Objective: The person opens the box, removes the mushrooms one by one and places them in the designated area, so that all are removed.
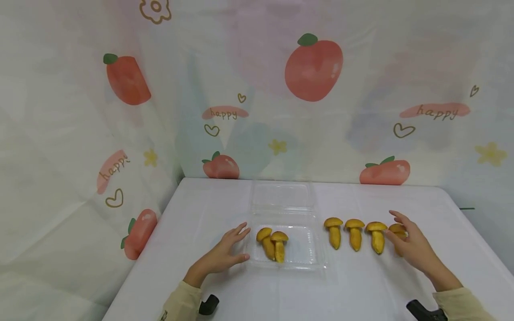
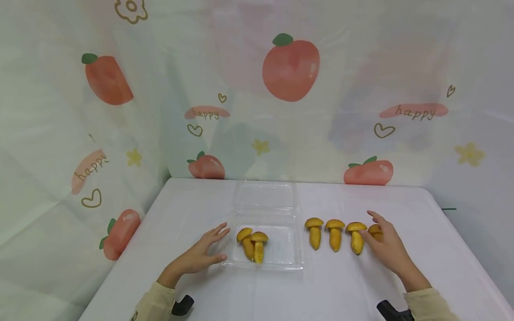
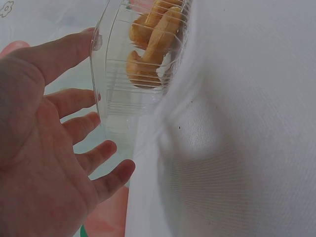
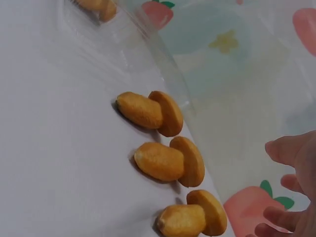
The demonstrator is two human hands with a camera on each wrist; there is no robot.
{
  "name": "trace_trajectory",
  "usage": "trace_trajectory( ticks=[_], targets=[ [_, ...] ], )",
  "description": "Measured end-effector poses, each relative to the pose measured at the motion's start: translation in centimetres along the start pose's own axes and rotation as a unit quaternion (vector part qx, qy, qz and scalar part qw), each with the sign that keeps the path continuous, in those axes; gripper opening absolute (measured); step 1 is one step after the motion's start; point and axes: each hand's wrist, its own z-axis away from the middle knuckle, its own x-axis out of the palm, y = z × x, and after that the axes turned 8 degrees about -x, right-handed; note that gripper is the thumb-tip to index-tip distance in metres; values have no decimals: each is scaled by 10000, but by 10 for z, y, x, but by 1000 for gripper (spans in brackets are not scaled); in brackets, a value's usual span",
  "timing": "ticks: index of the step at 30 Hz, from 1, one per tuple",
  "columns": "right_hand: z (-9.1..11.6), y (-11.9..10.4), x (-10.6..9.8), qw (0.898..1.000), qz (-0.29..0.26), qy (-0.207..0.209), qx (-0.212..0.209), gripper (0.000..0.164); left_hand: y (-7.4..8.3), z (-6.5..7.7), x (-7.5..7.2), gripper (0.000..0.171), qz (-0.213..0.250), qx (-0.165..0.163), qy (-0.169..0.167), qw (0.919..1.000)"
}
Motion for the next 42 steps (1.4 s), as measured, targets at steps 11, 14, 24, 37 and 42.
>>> trace_trajectory(
  ticks=[11,14,24,37,42],
  targets=[
    [-1,-34,24,9974,-284,134,-648,60,-1,0,1,74,39,44,27,10000],
    [-1,-43,31,9964,-381,115,-742,58,-1,1,1,74,68,40,30,10000],
    [-1,-77,54,9938,-621,-137,-908,58,-3,1,2,74,115,8,-16,9999],
    [-1,-110,86,9842,-1128,-361,-1314,54,-3,0,0,75,183,-27,-19,9998],
    [0,-119,97,9809,-1317,-447,-1361,54,-2,-1,0,74,195,-50,-42,9998]
  ],
)
